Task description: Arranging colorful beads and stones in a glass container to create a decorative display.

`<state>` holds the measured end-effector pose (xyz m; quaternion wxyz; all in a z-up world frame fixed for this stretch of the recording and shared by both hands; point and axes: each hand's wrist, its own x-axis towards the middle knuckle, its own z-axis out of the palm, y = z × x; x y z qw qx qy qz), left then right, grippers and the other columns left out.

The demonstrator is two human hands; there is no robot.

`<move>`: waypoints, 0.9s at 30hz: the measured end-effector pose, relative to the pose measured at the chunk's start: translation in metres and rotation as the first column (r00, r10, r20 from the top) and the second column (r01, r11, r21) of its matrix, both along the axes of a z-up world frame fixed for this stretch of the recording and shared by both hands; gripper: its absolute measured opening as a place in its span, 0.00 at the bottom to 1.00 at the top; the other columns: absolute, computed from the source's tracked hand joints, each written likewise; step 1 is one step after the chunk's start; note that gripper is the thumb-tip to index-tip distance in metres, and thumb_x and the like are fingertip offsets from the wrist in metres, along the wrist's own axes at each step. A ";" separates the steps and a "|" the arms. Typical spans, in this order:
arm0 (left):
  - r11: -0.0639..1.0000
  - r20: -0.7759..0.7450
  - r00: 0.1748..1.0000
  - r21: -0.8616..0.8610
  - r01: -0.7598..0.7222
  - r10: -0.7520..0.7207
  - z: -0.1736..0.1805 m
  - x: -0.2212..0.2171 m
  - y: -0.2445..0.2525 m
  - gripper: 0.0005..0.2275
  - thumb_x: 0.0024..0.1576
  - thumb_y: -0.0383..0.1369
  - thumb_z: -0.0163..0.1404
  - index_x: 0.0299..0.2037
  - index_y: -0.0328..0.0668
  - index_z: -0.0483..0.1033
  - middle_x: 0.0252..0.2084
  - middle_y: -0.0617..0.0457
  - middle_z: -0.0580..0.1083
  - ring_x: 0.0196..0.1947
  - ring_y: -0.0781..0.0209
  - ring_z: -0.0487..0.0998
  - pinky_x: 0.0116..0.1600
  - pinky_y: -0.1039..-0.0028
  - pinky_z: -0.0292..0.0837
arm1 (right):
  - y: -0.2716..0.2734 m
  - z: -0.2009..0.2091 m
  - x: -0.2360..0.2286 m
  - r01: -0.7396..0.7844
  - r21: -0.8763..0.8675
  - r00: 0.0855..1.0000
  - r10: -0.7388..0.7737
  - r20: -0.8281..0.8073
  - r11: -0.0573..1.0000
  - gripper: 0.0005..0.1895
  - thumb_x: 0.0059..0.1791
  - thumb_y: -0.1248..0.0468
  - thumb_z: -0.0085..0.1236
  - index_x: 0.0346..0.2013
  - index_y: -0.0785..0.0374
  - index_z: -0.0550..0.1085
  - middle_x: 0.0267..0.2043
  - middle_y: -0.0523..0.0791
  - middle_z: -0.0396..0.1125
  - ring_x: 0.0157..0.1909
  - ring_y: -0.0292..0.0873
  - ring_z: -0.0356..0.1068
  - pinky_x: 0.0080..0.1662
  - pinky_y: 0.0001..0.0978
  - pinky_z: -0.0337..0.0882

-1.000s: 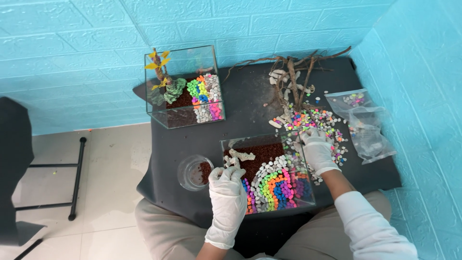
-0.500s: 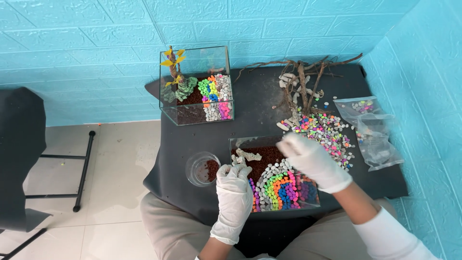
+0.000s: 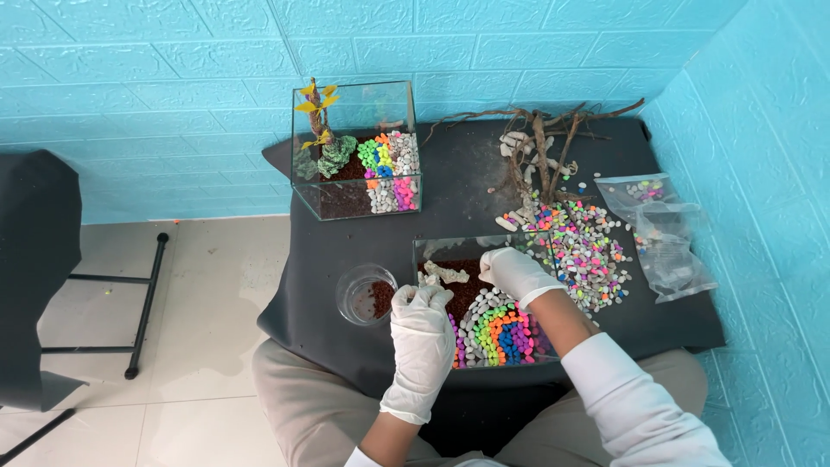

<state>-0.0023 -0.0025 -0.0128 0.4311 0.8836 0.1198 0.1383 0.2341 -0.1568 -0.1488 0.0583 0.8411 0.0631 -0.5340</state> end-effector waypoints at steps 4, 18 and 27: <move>0.997 0.004 1.000 0.075 -0.014 0.014 -0.002 0.000 0.000 0.16 0.52 0.21 0.50 0.45 0.52 0.84 0.54 0.55 0.67 0.54 0.57 0.67 0.61 0.76 0.67 | -0.020 -0.132 0.040 -0.795 -0.044 0.583 0.742 -0.331 0.605 0.12 0.52 0.47 0.41 0.33 0.47 0.68 0.41 0.39 0.57 0.38 0.45 0.50 0.46 0.43 0.55; 0.895 -0.206 0.972 -0.405 -0.187 0.110 0.021 0.010 -0.006 0.13 0.55 0.19 0.50 0.32 0.49 0.86 0.49 0.60 0.65 0.52 0.67 0.68 0.62 0.83 0.61 | -0.001 -0.029 0.024 0.111 -0.319 0.921 -0.219 -0.324 0.941 0.38 0.55 0.39 0.39 0.76 0.54 0.57 0.81 0.43 0.41 0.79 0.55 0.44 0.74 0.46 0.49; 0.801 -0.206 0.966 -0.546 -0.245 0.155 0.028 0.007 -0.005 0.09 0.56 0.20 0.50 0.28 0.41 0.82 0.45 0.57 0.62 0.60 0.65 0.77 0.62 0.82 0.64 | 0.003 -0.055 0.022 0.051 -0.370 0.920 -0.188 -0.344 0.928 0.38 0.56 0.41 0.43 0.74 0.61 0.58 0.81 0.46 0.43 0.78 0.58 0.48 0.72 0.51 0.53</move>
